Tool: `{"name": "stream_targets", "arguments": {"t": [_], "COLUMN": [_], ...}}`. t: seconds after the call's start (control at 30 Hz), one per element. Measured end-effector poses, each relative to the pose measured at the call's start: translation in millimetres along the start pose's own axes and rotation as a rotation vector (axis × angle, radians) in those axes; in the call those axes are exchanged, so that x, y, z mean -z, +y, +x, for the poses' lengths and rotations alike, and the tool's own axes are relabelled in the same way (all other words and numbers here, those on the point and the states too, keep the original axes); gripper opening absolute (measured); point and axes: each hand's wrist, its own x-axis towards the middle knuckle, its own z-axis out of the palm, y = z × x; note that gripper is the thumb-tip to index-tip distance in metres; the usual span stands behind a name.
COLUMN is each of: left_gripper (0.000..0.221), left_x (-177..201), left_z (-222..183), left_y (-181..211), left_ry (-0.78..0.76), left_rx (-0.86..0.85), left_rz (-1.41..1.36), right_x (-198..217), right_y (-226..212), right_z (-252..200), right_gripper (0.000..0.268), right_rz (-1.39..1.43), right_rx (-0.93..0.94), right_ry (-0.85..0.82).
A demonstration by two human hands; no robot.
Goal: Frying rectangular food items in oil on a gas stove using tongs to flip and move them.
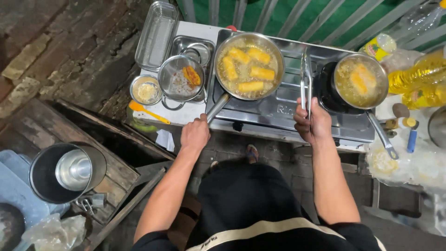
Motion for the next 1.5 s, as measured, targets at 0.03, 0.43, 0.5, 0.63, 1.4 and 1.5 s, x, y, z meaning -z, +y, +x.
{"name": "stream_targets", "arguments": {"t": [0.03,0.43,0.5,0.63,1.4,1.5], "left_gripper": [0.036,0.023,0.023,0.045,0.046,0.043], "left_x": [2,19,25,67,-264,-272], "left_z": [-1,-9,-12,-28,-265,-267], "left_y": [-1,-10,-5,19,15,16], "left_ry": [-0.019,-0.033,-0.029,0.023,-0.406,-0.374], "left_rx": [0.009,0.024,0.037,0.103,1.172,1.257], "left_rz": [0.009,0.027,0.036,0.08,-0.806,-0.77], "right_x": [-2,21,25,-5,46,46], "right_y": [0,21,16,-24,-48,-51], "right_z": [-3,15,22,26,138,140], "right_gripper": [0.042,0.032,0.036,0.045,0.053,0.049], "right_rz": [-0.026,-1.176,-1.423,-1.914,-2.428,-2.396], "right_rx": [-0.013,0.022,0.027,0.035,1.126,0.99], "right_ry": [0.027,0.3,0.313,0.176,-0.31,-0.328]}}
